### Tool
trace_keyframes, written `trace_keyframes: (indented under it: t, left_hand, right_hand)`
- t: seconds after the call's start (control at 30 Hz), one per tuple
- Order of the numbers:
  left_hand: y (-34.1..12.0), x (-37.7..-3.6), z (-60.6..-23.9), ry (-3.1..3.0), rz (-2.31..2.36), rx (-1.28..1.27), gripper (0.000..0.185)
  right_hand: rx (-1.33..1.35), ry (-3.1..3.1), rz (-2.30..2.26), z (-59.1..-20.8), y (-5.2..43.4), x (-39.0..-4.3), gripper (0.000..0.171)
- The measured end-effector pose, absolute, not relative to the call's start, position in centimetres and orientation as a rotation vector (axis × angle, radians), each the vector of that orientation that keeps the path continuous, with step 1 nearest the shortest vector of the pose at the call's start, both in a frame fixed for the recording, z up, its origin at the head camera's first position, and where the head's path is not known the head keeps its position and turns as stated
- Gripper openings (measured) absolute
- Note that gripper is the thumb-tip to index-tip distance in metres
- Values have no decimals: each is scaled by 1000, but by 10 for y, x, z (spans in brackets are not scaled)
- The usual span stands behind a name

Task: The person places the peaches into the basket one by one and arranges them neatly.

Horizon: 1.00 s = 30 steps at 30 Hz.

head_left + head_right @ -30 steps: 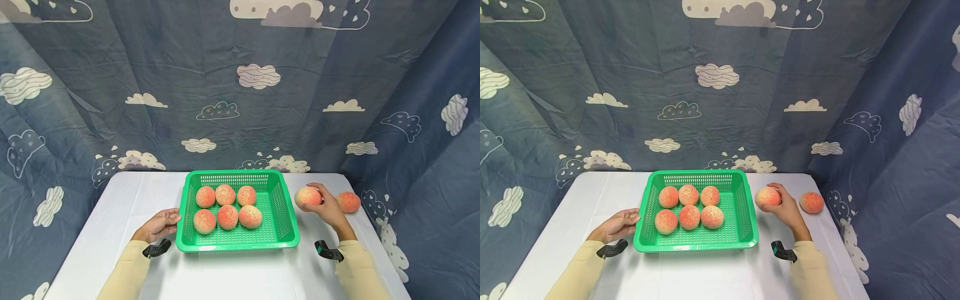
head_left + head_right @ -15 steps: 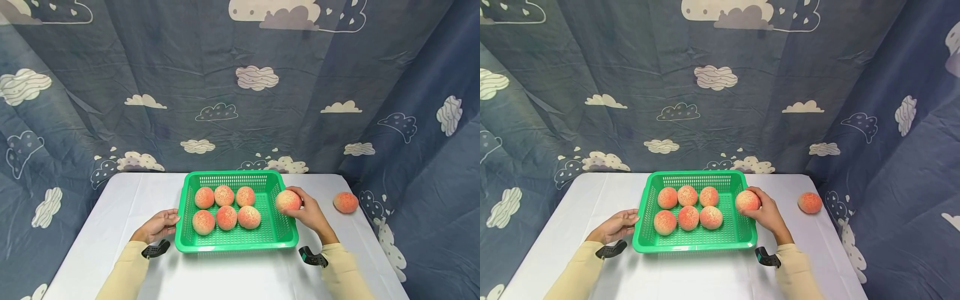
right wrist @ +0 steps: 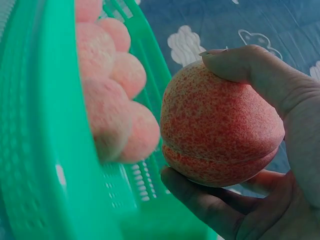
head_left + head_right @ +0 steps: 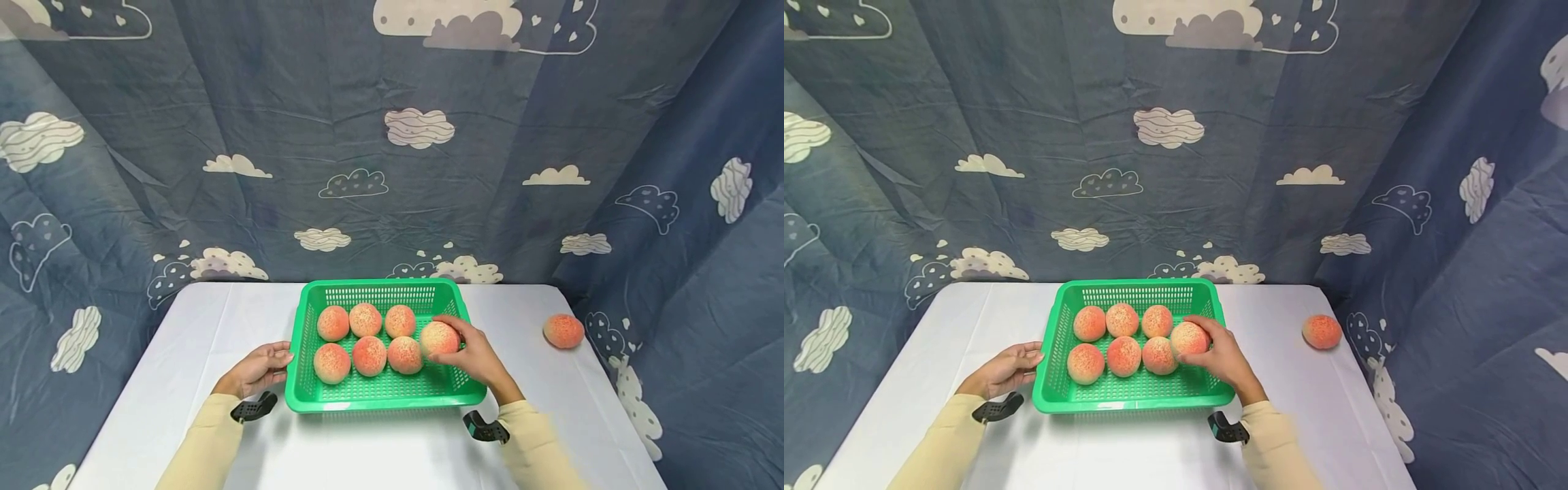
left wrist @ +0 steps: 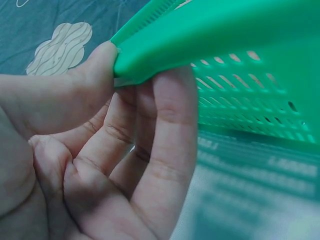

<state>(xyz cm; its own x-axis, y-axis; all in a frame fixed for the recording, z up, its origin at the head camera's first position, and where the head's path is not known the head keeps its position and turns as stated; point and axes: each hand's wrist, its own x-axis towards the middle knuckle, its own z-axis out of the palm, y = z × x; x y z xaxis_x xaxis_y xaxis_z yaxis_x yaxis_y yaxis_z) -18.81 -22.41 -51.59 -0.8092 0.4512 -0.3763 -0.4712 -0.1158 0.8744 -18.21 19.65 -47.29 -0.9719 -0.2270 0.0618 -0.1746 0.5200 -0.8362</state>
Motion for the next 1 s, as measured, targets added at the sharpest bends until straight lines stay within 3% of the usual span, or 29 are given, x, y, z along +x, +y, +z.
trace_keyframes:
  t: [0.63, 1.0]
  left_hand:
    - [-224, -187, -515, 1551, 1984, -6, 50]
    - [-224, -187, -514, 1551, 1980, -15, 54]
  right_hand:
    - [-550, 2533, -1385, -494, 137, -168, 66]
    - [-608, 2471, -1281, -505, 129, -169, 64]
